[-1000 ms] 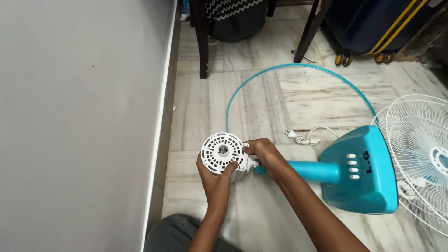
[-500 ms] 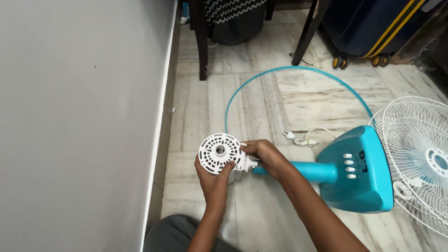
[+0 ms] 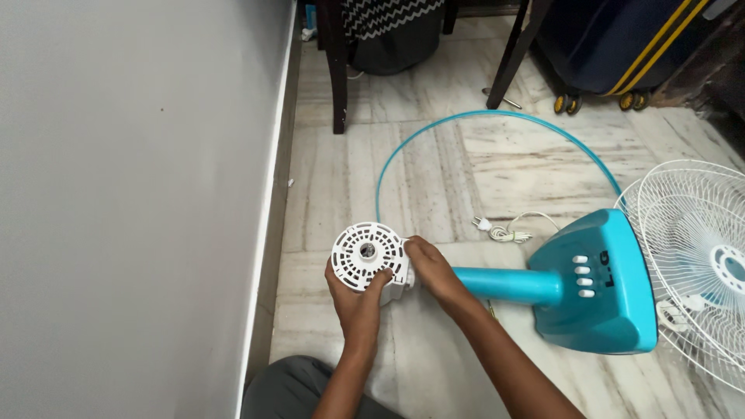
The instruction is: The person sits on the floor and attaches a white fan motor housing to the base of a teal fan stand. They use a yellow screwdriver to tighten screws into the housing to secure it to the stand.
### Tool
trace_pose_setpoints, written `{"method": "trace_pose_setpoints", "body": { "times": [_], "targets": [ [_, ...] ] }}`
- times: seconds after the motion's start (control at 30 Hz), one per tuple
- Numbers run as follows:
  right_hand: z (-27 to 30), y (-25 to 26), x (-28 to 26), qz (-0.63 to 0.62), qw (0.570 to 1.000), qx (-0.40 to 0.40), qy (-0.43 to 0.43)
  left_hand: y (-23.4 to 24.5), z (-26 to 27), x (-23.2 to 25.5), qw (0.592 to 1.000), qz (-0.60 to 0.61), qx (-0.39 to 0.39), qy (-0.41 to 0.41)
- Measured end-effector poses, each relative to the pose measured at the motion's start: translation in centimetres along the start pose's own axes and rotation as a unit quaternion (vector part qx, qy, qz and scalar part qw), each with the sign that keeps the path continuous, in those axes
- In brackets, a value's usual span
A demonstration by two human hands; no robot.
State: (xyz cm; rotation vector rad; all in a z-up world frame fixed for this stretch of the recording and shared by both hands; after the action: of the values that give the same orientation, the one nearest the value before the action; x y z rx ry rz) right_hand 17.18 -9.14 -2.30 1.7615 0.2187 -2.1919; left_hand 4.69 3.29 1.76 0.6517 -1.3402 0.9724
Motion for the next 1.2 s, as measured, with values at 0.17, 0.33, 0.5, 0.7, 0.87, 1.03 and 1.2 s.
{"method": "trace_pose_setpoints", "body": {
  "times": [0.17, 0.33, 0.5, 0.7, 0.87, 1.03, 1.2],
  "targets": [
    [-0.9, -0.8, 0.4, 0.007, 0.999, 0.042, 0.0, -0.2, 0.2, 0.2, 1.0, -0.001, -0.005, 0.004],
    [-0.8, -0.7, 0.1, 0.062, 0.995, 0.07, 0.022, -0.2, 0.4, 0.5, 0.999, -0.028, -0.009, -0.014],
    [-0.4, -1.0, -0.9, 0.086, 0.989, 0.08, 0.093, -0.1, 0.2, 0.4, 0.998, 0.001, -0.021, -0.054],
    [5.2, 0.1, -4.9, 0.162, 0.945, 0.058, 0.277, 0.7, -1.6, -0.2, 0.999, -0.043, 0.006, -0.016],
    [12.0, 4.1, -6.1, 0.276, 0.866, 0.138, 0.394, 0.2, -2.4, 1.0, 0.995, -0.057, -0.028, -0.076],
    [14.7, 9.8, -0.4, 0.365, 0.891, 0.149, 0.226, -0.3, -2.9, 3.1, 0.978, -0.059, -0.073, -0.185],
    [13.9, 14.6, 3.3, 0.365, 0.892, 0.244, 0.111, -0.1, -3.0, 3.9, 0.946, -0.128, -0.078, -0.287]
  ]
}}
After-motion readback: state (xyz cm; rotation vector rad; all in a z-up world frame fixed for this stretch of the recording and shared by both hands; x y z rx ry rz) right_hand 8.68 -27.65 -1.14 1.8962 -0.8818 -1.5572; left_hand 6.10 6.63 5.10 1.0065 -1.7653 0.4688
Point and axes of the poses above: each hand's wrist, its own z-axis away from the middle knuckle, its own y-axis out of the back of the hand, x = y × z, the point moved 6 cm from there along -z, towards the middle knuckle, and after that the axes turned 10 degrees about x, right-handed, at the moved point
